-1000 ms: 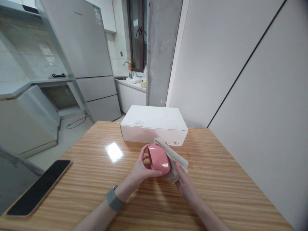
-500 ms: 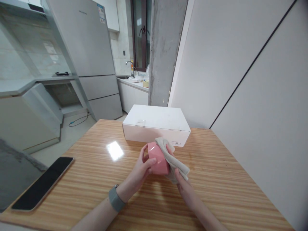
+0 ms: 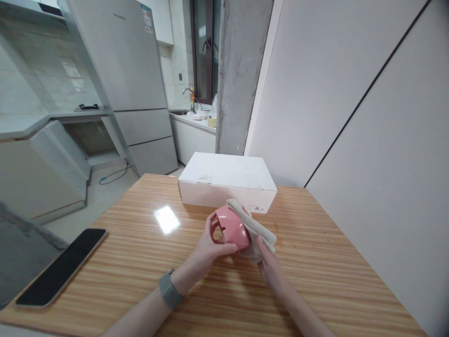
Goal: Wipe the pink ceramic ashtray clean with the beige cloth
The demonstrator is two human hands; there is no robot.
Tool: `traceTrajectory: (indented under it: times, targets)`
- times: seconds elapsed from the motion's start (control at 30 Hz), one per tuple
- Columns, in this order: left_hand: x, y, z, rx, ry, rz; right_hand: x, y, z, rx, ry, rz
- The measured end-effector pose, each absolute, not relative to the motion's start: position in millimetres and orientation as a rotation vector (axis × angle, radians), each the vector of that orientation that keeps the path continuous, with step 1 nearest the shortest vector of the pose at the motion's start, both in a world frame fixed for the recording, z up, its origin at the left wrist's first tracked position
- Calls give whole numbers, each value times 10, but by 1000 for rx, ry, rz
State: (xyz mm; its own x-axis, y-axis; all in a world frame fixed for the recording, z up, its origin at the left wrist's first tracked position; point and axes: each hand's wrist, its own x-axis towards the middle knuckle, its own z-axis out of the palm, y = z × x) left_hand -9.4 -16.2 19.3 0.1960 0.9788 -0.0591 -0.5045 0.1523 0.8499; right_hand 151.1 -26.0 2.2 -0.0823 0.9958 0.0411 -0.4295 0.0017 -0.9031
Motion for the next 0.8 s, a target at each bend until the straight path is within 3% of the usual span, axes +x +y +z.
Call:
traceTrajectory:
  times: [0.5, 0.8]
  targets:
    - [-170, -59, 76, 1023, 927, 1253, 1475, -316, 89, -815, -904, 1491]
    - [-176, -140, 145, 693, 704, 1135, 1499, -383, 115, -737, -1147, 1465]
